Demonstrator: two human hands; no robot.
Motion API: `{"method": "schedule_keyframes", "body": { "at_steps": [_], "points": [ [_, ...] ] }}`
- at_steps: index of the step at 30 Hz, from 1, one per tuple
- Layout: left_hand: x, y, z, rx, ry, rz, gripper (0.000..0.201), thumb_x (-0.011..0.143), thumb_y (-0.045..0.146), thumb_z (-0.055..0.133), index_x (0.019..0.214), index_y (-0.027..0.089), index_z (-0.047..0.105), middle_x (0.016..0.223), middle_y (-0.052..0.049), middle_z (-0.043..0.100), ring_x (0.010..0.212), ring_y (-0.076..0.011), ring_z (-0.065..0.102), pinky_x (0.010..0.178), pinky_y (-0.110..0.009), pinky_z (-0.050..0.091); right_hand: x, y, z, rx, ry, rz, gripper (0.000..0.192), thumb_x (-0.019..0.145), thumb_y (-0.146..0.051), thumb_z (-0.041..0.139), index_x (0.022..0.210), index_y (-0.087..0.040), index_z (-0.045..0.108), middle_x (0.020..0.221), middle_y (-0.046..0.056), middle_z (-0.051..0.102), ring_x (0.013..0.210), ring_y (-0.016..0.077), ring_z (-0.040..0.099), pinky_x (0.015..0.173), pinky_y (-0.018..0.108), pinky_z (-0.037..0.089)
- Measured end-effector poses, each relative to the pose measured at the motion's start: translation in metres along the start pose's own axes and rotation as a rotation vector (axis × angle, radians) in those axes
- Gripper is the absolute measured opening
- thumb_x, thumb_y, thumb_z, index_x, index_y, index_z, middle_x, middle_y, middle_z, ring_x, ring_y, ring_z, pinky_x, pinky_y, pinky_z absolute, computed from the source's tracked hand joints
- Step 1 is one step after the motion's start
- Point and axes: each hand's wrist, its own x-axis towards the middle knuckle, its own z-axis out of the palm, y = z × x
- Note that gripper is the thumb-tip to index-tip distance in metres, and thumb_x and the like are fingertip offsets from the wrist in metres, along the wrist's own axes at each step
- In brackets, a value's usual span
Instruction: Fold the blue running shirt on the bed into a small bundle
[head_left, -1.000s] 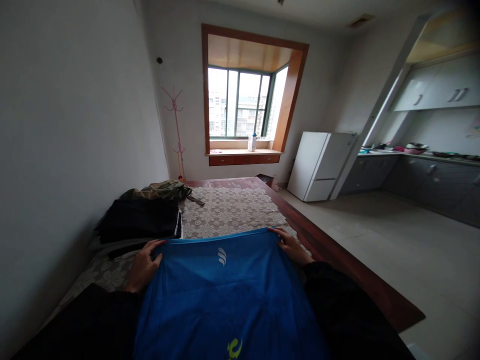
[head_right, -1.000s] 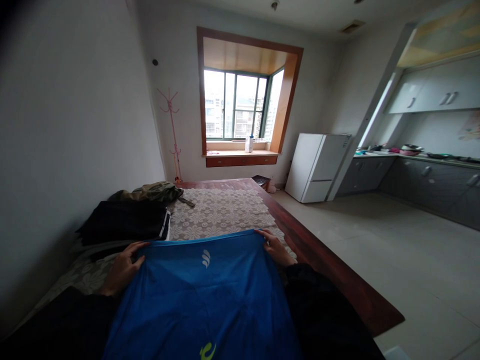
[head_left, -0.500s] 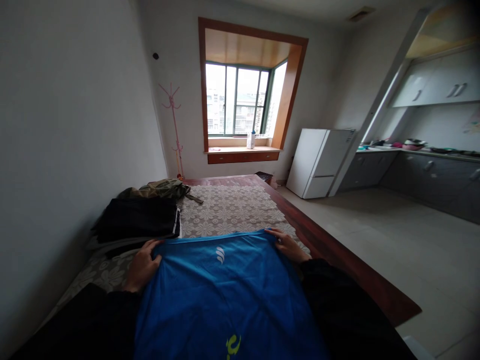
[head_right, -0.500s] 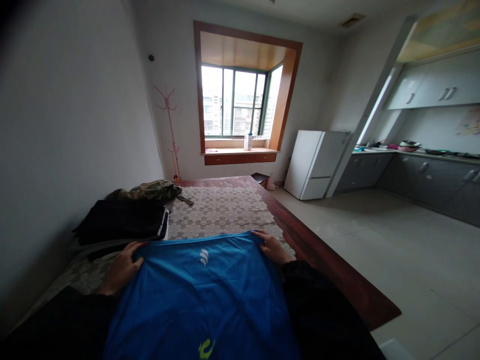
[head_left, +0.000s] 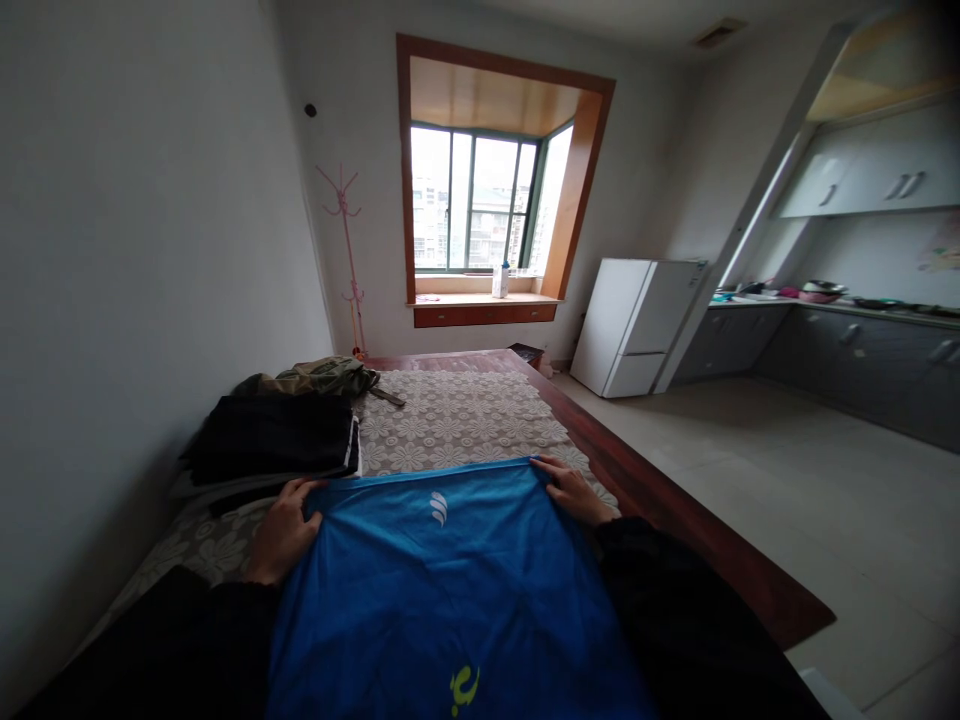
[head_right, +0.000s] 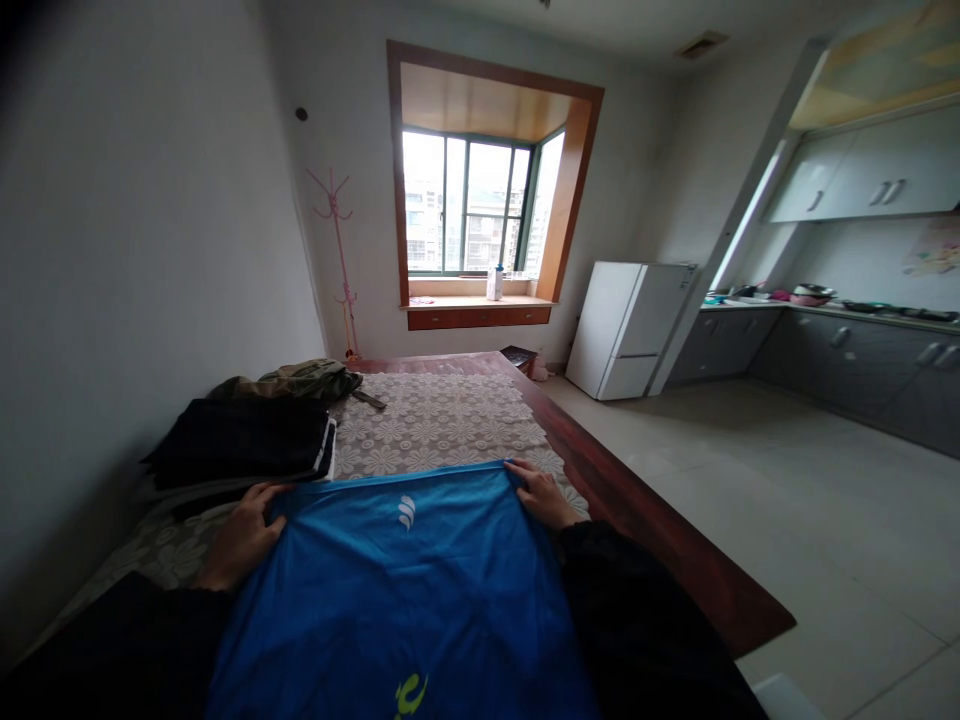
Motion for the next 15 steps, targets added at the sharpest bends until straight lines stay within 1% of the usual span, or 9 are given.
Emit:
{"method": "schedule_keyframes", "body": {
  "at_steps": [5, 7, 9, 11, 12, 14, 15],
  "points": [
    [-0.001, 0.003, -0.002, 0.038, -0.008, 0.008, 0.048, 0.08, 0.019, 0.05, 0.124, 0.024, 0.067, 0.137, -0.007, 0.058, 0.103, -0.0222, 0.067, 0.083, -0.031, 0.052, -0.001, 0.001, 0.002, -0.173, -0.032, 0.057, 0.069, 0.078, -0.019, 0.051, 0.146, -0.027, 0.059, 0.155, 0.005, 0.052, 0.147, 0.0311, 0.041, 0.126, 0.053, 0.024],
    [-0.001, 0.004, -0.001, 0.053, -0.012, 0.009, 0.048, 0.08, 0.019, 0.05, 0.124, 0.024, 0.067, 0.137, -0.006, 0.058, 0.102, -0.0218, 0.067, 0.083, -0.032, 0.052, -0.001, -0.001, 0.002, -0.185, -0.042, 0.043, 0.07, 0.078, -0.019, 0.051, 0.147, -0.027, 0.058, 0.156, 0.005, 0.051, 0.148, 0.031, 0.04, 0.125, 0.054, 0.024],
    [0.0, 0.004, 0.0, 0.043, -0.027, 0.012, 0.049, 0.079, 0.019, 0.049, 0.124, 0.024, 0.067, 0.137, -0.007, 0.058, 0.097, -0.0212, 0.068, 0.083, -0.033, 0.053, 0.001, -0.006, -0.001, -0.138, -0.04, -0.002, 0.071, 0.078, -0.02, 0.051, 0.148, -0.027, 0.057, 0.157, 0.005, 0.05, 0.147, 0.0298, 0.041, 0.124, 0.051, 0.028],
    [0.002, 0.004, -0.001, -0.001, -0.03, 0.009, 0.052, 0.078, 0.021, 0.049, 0.127, 0.022, 0.065, 0.134, -0.009, 0.06, 0.099, -0.0229, 0.068, 0.088, -0.035, 0.054, 0.002, -0.014, -0.007, -0.055, -0.028, -0.024, 0.07, 0.078, -0.023, 0.053, 0.148, -0.026, 0.056, 0.157, 0.007, 0.05, 0.143, 0.0294, 0.046, 0.119, 0.048, 0.037],
    [0.002, 0.003, -0.002, -0.032, -0.023, 0.008, 0.054, 0.077, 0.023, 0.051, 0.129, 0.02, 0.063, 0.133, -0.011, 0.061, 0.105, -0.0248, 0.067, 0.093, -0.037, 0.053, 0.001, -0.02, -0.011, -0.01, -0.03, -0.012, 0.069, 0.078, -0.026, 0.055, 0.147, -0.025, 0.056, 0.157, 0.008, 0.049, 0.139, 0.0295, 0.052, 0.115, 0.047, 0.043],
    [-0.001, 0.003, -0.009, -0.095, -0.025, 0.016, 0.06, 0.076, 0.031, 0.054, 0.134, 0.017, 0.059, 0.134, -0.013, 0.062, 0.117, -0.0281, 0.064, 0.101, -0.04, 0.052, -0.009, -0.034, -0.023, 0.059, -0.042, 0.039, 0.067, 0.079, -0.032, 0.059, 0.146, -0.026, 0.056, 0.157, 0.009, 0.049, 0.123, 0.0285, 0.063, 0.106, 0.044, 0.051],
    [-0.007, 0.002, -0.015, -0.118, -0.048, 0.019, 0.062, 0.076, 0.037, 0.056, 0.135, 0.016, 0.057, 0.135, -0.014, 0.062, 0.117, -0.0289, 0.065, 0.101, -0.041, 0.052, -0.018, -0.041, -0.03, 0.076, -0.037, 0.061, 0.066, 0.079, -0.036, 0.061, 0.145, -0.026, 0.056, 0.156, 0.01, 0.05, 0.116, 0.0274, 0.067, 0.103, 0.044, 0.052]
  ]
}}
